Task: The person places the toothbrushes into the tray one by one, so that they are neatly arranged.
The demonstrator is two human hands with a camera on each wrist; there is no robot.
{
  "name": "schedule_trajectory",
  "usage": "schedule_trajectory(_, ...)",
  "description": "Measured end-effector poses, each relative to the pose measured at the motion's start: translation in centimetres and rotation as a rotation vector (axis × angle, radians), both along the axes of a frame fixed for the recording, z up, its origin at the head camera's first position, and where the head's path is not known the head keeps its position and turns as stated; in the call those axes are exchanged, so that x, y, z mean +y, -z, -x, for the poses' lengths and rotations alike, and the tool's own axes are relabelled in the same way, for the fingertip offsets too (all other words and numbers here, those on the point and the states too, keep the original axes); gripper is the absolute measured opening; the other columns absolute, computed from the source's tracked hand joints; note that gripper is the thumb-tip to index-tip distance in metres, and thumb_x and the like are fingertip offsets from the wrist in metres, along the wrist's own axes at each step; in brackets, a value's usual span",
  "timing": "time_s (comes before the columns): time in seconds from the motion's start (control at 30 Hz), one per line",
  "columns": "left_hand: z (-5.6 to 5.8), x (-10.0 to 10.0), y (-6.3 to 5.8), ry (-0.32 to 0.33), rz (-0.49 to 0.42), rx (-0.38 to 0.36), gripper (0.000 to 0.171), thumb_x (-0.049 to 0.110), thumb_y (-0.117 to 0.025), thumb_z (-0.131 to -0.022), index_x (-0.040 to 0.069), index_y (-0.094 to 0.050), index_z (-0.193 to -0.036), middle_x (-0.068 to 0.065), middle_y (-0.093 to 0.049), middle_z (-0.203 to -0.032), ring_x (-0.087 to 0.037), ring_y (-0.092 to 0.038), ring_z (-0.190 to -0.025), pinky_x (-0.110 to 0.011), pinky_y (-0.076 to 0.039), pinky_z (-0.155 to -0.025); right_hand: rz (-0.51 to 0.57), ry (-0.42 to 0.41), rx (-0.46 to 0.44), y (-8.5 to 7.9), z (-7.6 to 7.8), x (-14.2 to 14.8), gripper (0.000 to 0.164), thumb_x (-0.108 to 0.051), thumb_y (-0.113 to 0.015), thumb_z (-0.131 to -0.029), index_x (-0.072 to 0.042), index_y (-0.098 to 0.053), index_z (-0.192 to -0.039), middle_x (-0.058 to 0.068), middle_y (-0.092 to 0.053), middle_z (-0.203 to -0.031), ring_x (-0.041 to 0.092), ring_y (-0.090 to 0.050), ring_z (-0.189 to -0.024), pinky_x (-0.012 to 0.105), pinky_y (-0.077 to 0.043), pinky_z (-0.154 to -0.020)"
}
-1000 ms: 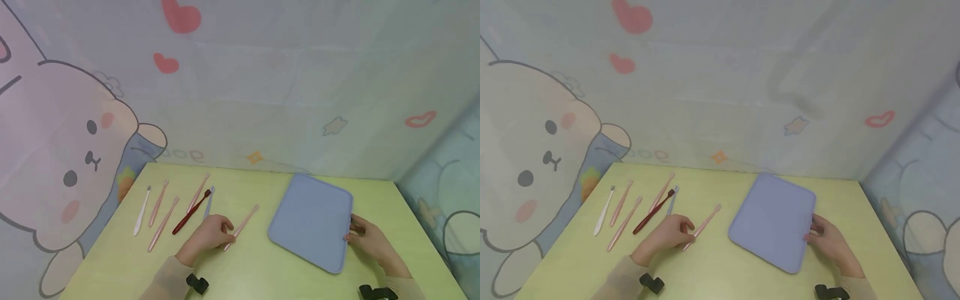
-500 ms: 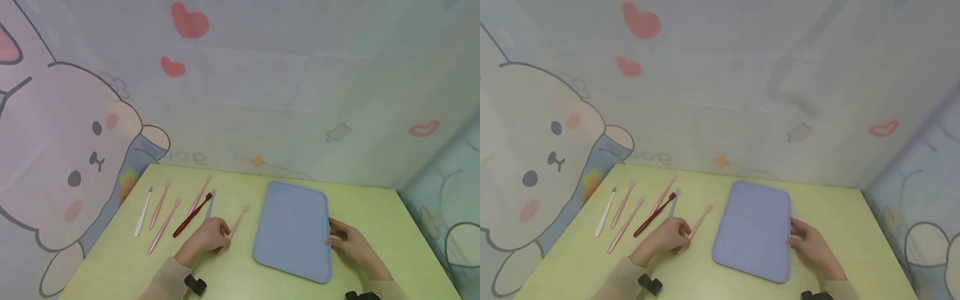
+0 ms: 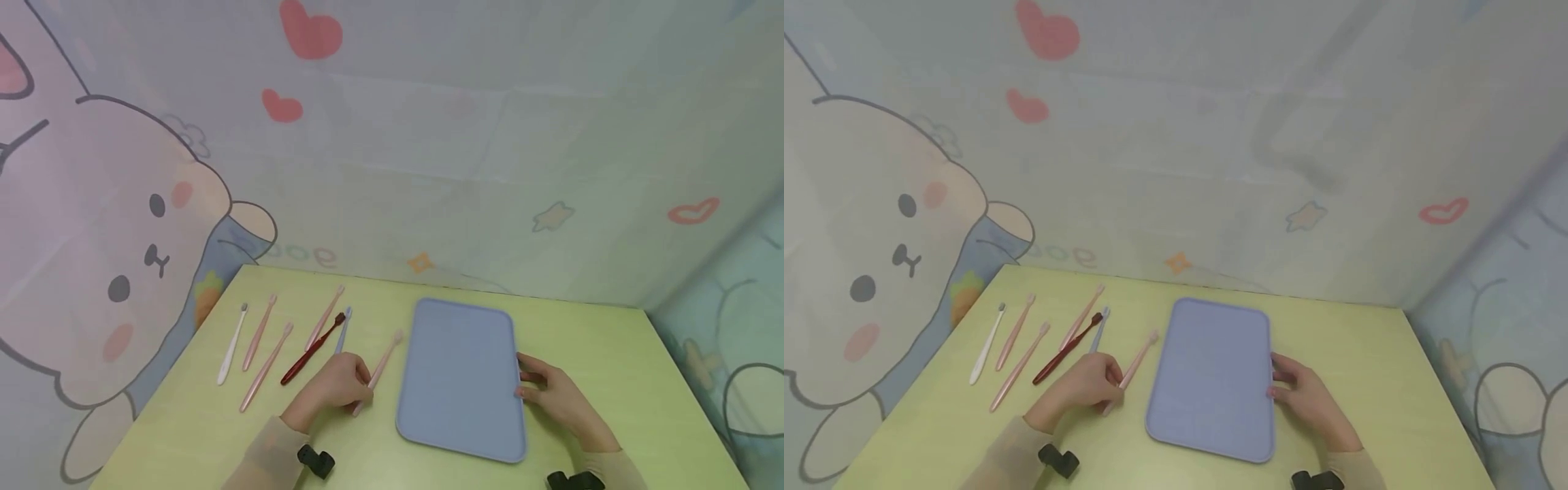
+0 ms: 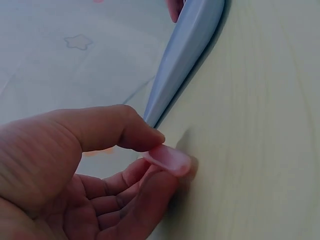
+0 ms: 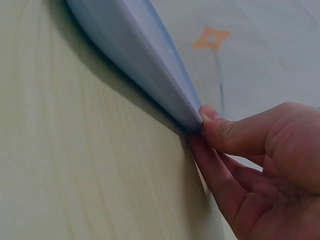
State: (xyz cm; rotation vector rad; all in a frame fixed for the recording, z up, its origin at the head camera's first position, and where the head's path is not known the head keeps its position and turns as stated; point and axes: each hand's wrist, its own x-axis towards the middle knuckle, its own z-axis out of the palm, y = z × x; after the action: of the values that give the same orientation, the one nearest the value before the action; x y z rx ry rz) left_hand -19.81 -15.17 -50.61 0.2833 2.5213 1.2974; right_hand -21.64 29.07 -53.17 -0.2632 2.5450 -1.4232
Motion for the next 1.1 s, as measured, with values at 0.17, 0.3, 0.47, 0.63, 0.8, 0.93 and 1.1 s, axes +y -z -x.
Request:
schedule_trajectory(0.17, 0.3, -0.2, 0.1, 0.0, -0.001, -0.004, 0.017, -0.002, -0.076, -0.08, 0.002, -0.067, -0.093, -0.004, -0.067, -0.073, -0.014, -0.062, -0.053, -0.028, -0.052, -0.049, -0.023, 0.011, 0.004, 0.0, -0.1, 0.0, 0.075, -0.004, -0.078, -0.096, 0.008, -0.041, -0.159, 0.03, -0.061, -0.143, 0.044, -0.06, -0.131, 0.02, -0.056, -0.091)
schedule_trajectory(0.3, 0.6, -0.3, 0.2, 0.005, -0.025, -0.024, 0.018, -0.001, -0.077, -0.08, 0.002, -0.068, -0.095, -0.004, -0.068, -0.077, -0.016, -0.063, -0.055, -0.029, -0.053, -0.051, -0.044, 0.009, 0.011, 0.1, -0.1, 0.1, 0.075, -0.005, -0.078, -0.096, 0.007, -0.04, -0.16, 0.029, -0.062, -0.142, 0.043, -0.06, -0.131, 0.017, -0.053, -0.092)
schedule_trajectory(0.47, 0.7, -0.6, 0.3, -0.003, -0.065, -0.071, 0.021, 0.0, -0.079, -0.082, 0.0, -0.07, -0.1, -0.006, -0.069, -0.079, -0.016, -0.064, -0.056, -0.029, -0.056, -0.053, -0.07, 0.002, 0.023, -0.1, -0.1, 0.0, 0.074, -0.006, -0.079, -0.097, 0.007, -0.042, -0.159, 0.027, -0.065, -0.139, 0.042, -0.061, -0.131, 0.018, -0.051, -0.095)
schedule_trajectory(0.63, 0.7, -0.7, 0.4, -0.014, -0.096, -0.101, 0.023, 0.0, -0.081, -0.084, -0.003, -0.072, -0.105, -0.007, -0.069, -0.083, -0.016, -0.065, -0.058, -0.03, -0.059, -0.055, -0.082, -0.004, 0.041, -0.4, -0.3, -0.2, 0.075, -0.008, -0.08, -0.096, 0.009, -0.042, -0.158, 0.028, -0.066, -0.137, 0.043, -0.062, -0.129, 0.026, -0.052, -0.1)
schedule_trajectory(0.8, 0.8, -0.6, 0.3, -0.02, -0.114, -0.104, 0.022, 0.001, -0.081, -0.086, -0.004, -0.072, -0.106, -0.008, -0.069, -0.083, -0.016, -0.066, -0.059, -0.032, -0.061, -0.056, -0.042, 0.004, 0.014, 0.1, 0.0, 0.0, 0.075, -0.007, -0.08, -0.096, 0.008, -0.042, -0.159, 0.027, -0.067, -0.135, 0.043, -0.063, -0.128, 0.02, -0.053, -0.095)
schedule_trajectory(0.93, 0.9, -0.8, 0.3, -0.021, -0.14, -0.095, 0.023, 0.001, -0.08, -0.087, -0.003, -0.069, -0.107, -0.008, -0.069, -0.085, -0.018, -0.067, -0.062, -0.033, -0.062, -0.058, -0.007, -0.004, 0.025, 0.5, 0.0, -0.1, 0.077, -0.006, -0.082, -0.094, 0.009, -0.042, -0.158, 0.029, -0.066, -0.135, 0.043, -0.064, -0.126, 0.019, -0.054, -0.093)
schedule_trajectory(1.1, 1.1, -0.7, 0.0, -0.031, -0.155, -0.077, 0.023, 0.0, -0.078, -0.088, -0.003, -0.068, -0.109, -0.009, -0.069, -0.086, -0.018, -0.069, -0.064, -0.033, -0.062, -0.06, -0.015, 0.0, 0.036, 0.5, 0.1, -0.2, 0.076, -0.006, -0.082, -0.094, 0.008, -0.044, -0.157, 0.028, -0.065, -0.138, 0.04, -0.065, -0.125, 0.022, -0.054, -0.095)
